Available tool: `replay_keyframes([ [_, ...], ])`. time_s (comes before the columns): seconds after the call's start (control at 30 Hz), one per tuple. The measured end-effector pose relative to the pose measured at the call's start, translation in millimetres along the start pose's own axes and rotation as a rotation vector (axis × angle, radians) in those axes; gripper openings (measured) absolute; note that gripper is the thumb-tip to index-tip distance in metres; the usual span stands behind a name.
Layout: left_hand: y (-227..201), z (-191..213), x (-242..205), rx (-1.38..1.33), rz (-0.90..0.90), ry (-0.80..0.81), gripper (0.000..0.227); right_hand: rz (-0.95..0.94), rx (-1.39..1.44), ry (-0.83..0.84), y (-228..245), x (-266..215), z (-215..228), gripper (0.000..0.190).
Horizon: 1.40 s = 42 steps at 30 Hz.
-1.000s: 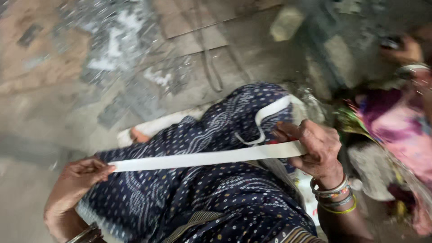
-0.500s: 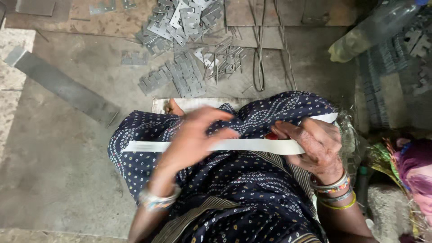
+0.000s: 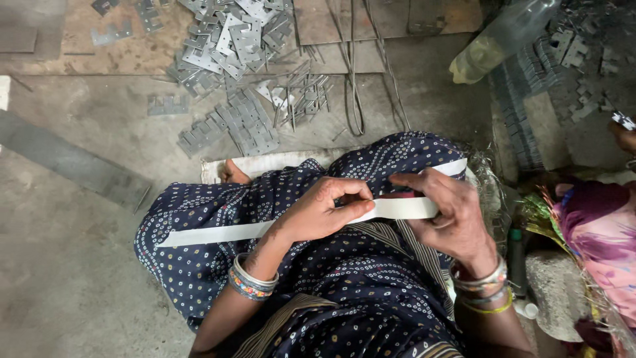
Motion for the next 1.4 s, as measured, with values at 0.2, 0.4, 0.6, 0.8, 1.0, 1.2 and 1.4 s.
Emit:
replay_keyframes([
  [0.2,-20,11,-4,0.175,-0.123,-0.037,0.011,-0.208,0.144,0.194,-9,-9,-20,0.03],
  [0.4,-8,14,-8,0.115,-0.096,-0.177,0.008,-0.302,0.26,-0.03,-21,-27,-37,0.007],
  [0.6,30,21,-13,0.014,0.083,-0.282,0.012,0.074,0.163,-0.183,14,-19,-35,0.013],
  [0.8,48,28,-14,-0.223,0.092,-0.328,0.016,0.099,0.161,-0.282,22,-22,-31,0.013],
  [1.0,37,45,-4,-0.346,0.138,-0.333,0.014,0.258,0.037,-0.544,19,-53,-8,0.017],
  [1.2,31,18,35,0.242,-0.006,-0.098,0.014,-0.089,0.052,-0.86,-68,-101,66,0.027],
  [1.4,68,-18,87,0.454,-0.166,0.054,0.015,-0.279,-0.21,-0.858,-82,-136,95,0.035],
])
Point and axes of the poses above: each hand's wrist, its own x-axis towards the middle knuckle, its own z-axis out of the back of the hand, y = z × x, the point moved 8 cm from there along x, towards the middle knuckle, and after that the axes turned 7 degrees about -y, right-handed, at the moved point
